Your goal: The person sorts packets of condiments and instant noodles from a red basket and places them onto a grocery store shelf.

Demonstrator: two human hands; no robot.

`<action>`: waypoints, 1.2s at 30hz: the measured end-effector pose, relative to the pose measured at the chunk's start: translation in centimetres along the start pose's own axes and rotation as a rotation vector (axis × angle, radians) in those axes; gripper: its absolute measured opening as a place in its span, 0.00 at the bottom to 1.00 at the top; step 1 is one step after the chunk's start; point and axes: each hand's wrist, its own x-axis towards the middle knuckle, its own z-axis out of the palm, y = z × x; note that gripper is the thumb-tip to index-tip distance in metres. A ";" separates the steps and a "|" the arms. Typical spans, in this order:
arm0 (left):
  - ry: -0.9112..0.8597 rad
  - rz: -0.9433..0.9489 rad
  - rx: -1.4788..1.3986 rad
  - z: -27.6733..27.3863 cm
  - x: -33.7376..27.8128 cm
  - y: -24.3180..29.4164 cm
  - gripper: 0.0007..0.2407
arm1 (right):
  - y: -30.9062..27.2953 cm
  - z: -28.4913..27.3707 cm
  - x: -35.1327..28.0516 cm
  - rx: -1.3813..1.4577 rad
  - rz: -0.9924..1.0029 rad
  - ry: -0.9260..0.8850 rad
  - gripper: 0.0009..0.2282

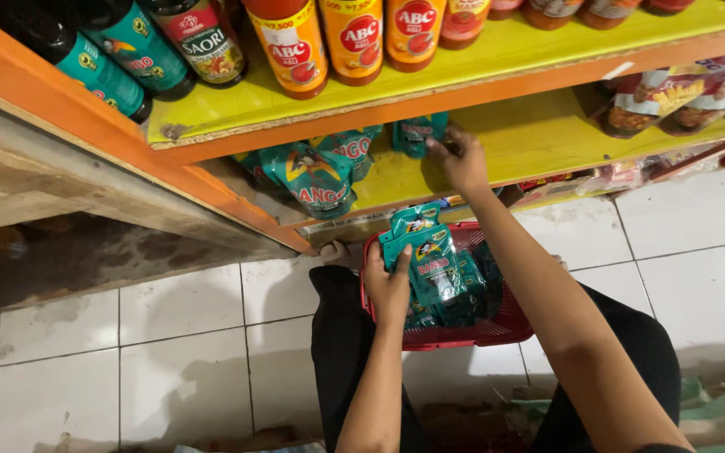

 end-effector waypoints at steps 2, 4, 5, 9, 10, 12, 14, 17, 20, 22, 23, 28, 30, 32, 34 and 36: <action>-0.001 -0.005 -0.017 0.1 0.0 0.2 0.12 | 0.9 0.0 0.9 0.193 -0.016 -0.074 0.07; -0.006 0.002 -0.040 0.2 0.0 0.5 0.13 | 1.2 0.1 1.6 0.240 0.043 -0.108 0.06; 0.000 -0.013 0.003 0.2 -0.1 0.6 0.12 | 1.0 0.1 1.6 0.263 0.073 -0.125 0.06; 0.000 -0.031 0.059 0.3 -0.4 1.0 0.11 | -1.8 -1.0 0.7 0.247 0.068 -0.158 0.11; -0.007 -0.024 0.043 0.4 -0.4 1.0 0.11 | -2.7 -1.5 0.5 0.118 0.056 -0.160 0.13; -0.016 -0.085 0.052 0.5 -0.5 0.7 0.10 | -4.1 -2.2 0.3 -0.162 -0.112 -0.121 0.18; -0.018 -0.099 0.059 0.6 -0.5 0.1 0.10 | -5.0 -2.8 0.5 -0.460 -0.429 -0.043 0.25; -0.008 -0.040 0.051 0.9 -0.4 -1.1 0.10 | -5.1 -1.8 1.8 0.212 0.320 -0.162 0.31; 0.021 0.043 0.122 1.4 -0.3 -1.7 0.10 | -3.9 -0.5 2.7 0.399 0.144 -0.256 0.18; 0.072 0.079 0.329 1.4 -0.4 -1.5 0.09 | -3.3 -0.5 2.5 0.350 0.118 -0.227 0.14; 0.068 0.069 0.313 1.5 -0.5 -1.3 0.09 | -3.3 -0.7 2.2 0.325 0.108 -0.212 0.13; 0.041 -0.002 0.235 2.0 -0.7 -1.2 0.08 | -5.1 -2.6 0.4 0.049 0.079 -0.258 0.11; 0.034 0.011 0.208 2.1 -0.6 -1.6 0.08 | -6.1 -2.6 0.1 0.061 0.057 -0.302 0.11; 0.020 0.025 0.157 2.2 -0.5 -2.0 0.08 | -6.6 -2.2 -0.1 0.008 0.085 -0.332 0.14; 0.002 0.042 0.082 2.3 -0.4 -2.2 0.08 | -6.5 -1.2 -0.2 0.034 0.179 -0.246 0.13; 0.012 -0.025 0.153 2.1 -0.7 -2.0 0.08 | -6.1 -0.9 -0.2 0.017 0.206 -0.221 0.13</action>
